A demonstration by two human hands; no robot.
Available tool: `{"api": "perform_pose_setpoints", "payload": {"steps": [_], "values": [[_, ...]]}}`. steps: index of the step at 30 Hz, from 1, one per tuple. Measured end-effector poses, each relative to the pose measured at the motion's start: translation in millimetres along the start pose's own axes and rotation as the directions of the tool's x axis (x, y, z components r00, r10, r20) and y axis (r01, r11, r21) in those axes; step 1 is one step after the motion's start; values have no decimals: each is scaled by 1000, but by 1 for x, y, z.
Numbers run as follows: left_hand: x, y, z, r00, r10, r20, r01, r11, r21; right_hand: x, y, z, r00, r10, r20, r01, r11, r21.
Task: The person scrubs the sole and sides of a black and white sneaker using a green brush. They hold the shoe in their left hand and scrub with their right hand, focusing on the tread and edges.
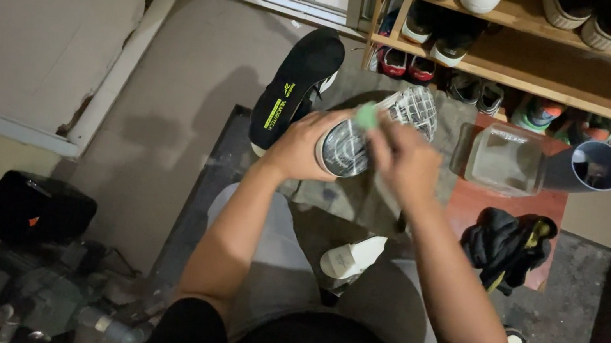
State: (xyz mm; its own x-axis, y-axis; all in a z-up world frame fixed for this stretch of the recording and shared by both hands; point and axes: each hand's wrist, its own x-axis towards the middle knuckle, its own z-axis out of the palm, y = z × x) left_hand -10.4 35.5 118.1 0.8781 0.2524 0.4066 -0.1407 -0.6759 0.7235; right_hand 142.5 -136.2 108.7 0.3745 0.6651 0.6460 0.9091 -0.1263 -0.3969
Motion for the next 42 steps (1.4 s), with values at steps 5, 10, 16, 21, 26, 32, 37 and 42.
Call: {"api": "perform_pose_setpoints", "payload": {"steps": [5,10,16,21,26,32,37,42], "values": [[9,-8,2,1000,15,10,-16,999,38,-7,-21,3,996,74,-43,-78,993,-84],[9,11,-8,998,53,26,-54,998,39,-5,8,0,995,99,-26,-98,995,23],[7,4,1,999,45,9,-45,999,8,-37,-18,16,999,-23,48,25,999,-37],[9,25,-6,999,29,21,-30,998,46,-3,-5,-5,994,92,-52,-95,994,-55],[7,9,5,1000,6,23,-8,997,74,-16,-29,-5,999,-8,-31,6,998,-66],[7,29,-4,996,-50,72,45,997,63,7,-17,-33,995,95,23,-95,995,-39],[5,-11,8,997,7,78,-10,999,35,-19,-59,-36,980,-166,108,185,964,-190],[6,15,4,996,-93,-9,93,990,108,-13,1,-22,992,124,-15,-125,991,-40]]}}
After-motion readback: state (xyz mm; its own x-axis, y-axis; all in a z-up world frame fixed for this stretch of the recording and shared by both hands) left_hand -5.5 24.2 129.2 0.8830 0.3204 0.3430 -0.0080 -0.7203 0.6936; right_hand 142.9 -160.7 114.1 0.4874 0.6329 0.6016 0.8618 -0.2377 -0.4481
